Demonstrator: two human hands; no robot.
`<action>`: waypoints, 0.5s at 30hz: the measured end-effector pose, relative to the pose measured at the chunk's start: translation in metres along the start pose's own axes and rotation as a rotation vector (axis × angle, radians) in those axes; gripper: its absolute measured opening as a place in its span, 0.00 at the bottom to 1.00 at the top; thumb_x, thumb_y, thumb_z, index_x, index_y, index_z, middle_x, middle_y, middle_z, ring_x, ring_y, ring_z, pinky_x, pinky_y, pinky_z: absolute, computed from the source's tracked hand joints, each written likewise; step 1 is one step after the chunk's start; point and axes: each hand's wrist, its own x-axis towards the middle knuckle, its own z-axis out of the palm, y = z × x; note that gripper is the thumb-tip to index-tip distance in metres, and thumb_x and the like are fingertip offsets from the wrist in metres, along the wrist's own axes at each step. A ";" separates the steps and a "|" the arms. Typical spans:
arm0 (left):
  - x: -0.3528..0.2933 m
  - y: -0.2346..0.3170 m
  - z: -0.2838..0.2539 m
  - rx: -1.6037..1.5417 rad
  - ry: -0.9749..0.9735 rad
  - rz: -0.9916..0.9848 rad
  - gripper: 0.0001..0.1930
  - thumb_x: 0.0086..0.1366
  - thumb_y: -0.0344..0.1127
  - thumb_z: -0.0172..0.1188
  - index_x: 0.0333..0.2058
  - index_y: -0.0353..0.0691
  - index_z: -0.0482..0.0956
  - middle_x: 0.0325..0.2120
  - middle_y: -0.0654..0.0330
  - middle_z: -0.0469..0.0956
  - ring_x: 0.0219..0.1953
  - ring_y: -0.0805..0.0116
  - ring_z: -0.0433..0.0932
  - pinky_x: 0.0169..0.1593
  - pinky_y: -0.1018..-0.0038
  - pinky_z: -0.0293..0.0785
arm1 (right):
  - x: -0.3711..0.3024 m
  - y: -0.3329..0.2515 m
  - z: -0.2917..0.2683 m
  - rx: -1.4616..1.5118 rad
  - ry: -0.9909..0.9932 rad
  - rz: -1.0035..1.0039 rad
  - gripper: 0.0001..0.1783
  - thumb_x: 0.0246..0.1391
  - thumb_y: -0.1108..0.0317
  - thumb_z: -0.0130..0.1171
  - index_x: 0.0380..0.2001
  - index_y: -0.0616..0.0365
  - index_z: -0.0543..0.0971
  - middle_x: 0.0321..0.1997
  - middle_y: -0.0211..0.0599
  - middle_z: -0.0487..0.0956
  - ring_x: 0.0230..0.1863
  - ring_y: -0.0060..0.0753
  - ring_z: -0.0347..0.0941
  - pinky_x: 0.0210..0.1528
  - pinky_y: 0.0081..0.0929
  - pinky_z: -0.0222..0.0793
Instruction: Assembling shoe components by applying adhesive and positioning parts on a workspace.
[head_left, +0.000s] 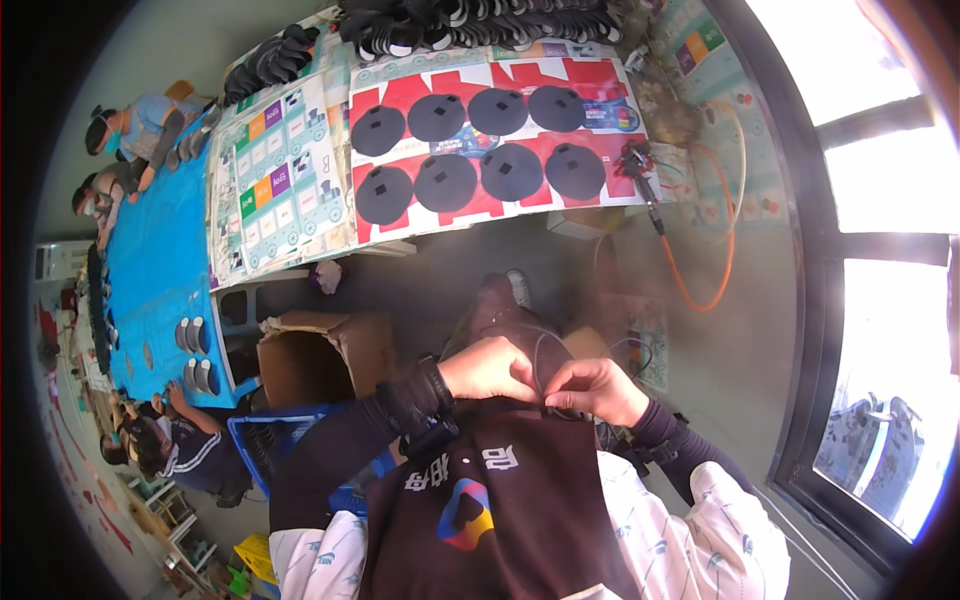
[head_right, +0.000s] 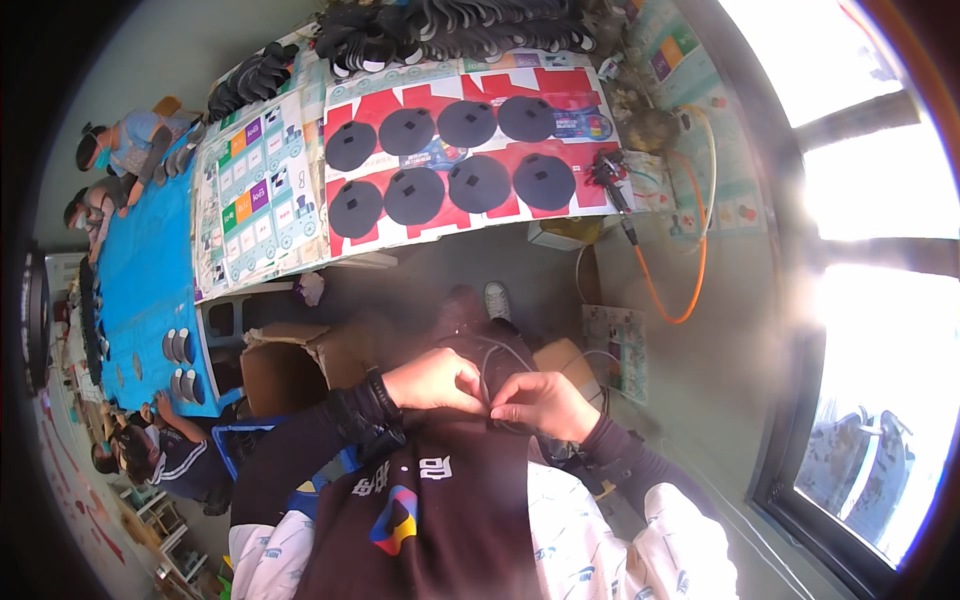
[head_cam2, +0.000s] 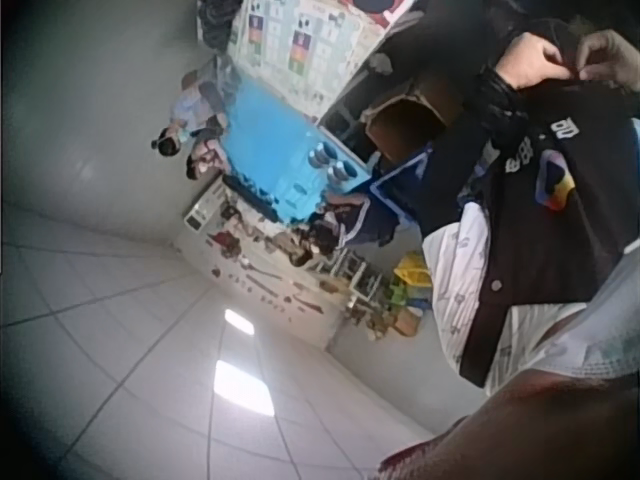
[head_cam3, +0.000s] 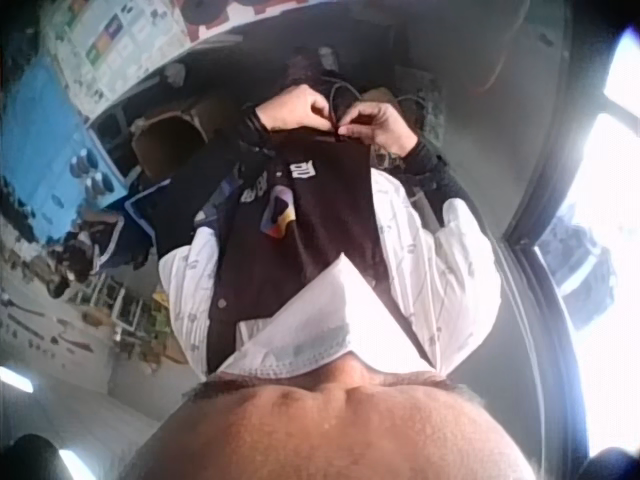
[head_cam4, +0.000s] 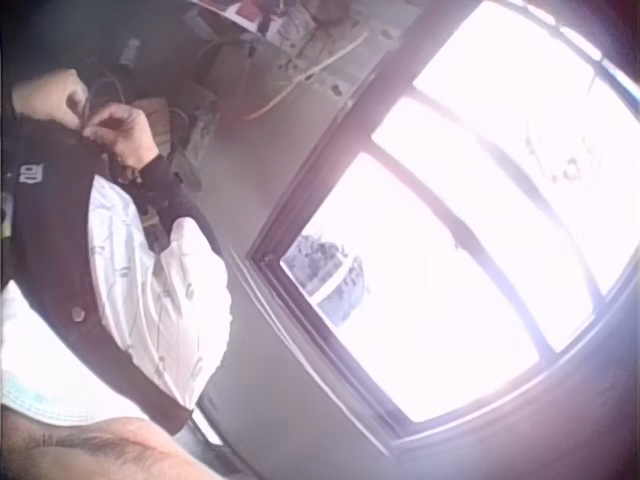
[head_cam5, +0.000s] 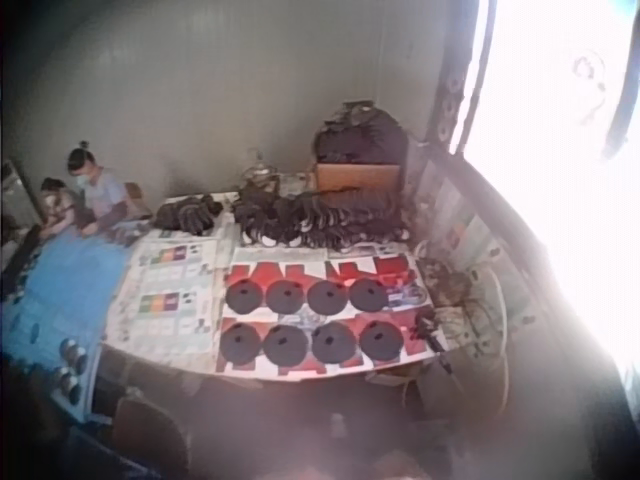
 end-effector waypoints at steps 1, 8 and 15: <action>-0.005 0.001 -0.005 -0.045 -0.077 0.003 0.13 0.60 0.38 0.70 0.40 0.37 0.88 0.37 0.56 0.87 0.40 0.65 0.85 0.48 0.68 0.78 | 0.002 -0.002 0.002 -0.198 -0.013 -0.066 0.07 0.59 0.70 0.70 0.39 0.61 0.84 0.35 0.30 0.84 0.38 0.20 0.79 0.41 0.23 0.75; -0.152 0.008 -0.114 -0.366 0.758 0.280 0.13 0.71 0.36 0.61 0.49 0.35 0.80 0.43 0.59 0.82 0.44 0.74 0.80 0.48 0.75 0.75 | 0.023 -0.082 0.009 -0.742 0.034 -0.154 0.14 0.50 0.69 0.76 0.39 0.58 0.82 0.33 0.34 0.82 0.32 0.28 0.79 0.38 0.26 0.75; -0.421 0.015 -0.101 -0.448 1.584 0.592 0.15 0.73 0.35 0.57 0.54 0.36 0.77 0.44 0.61 0.80 0.46 0.72 0.79 0.54 0.73 0.74 | 0.114 -0.151 0.105 -0.806 -0.455 -0.326 0.11 0.58 0.74 0.67 0.44 0.63 0.81 0.36 0.32 0.83 0.35 0.20 0.78 0.37 0.21 0.72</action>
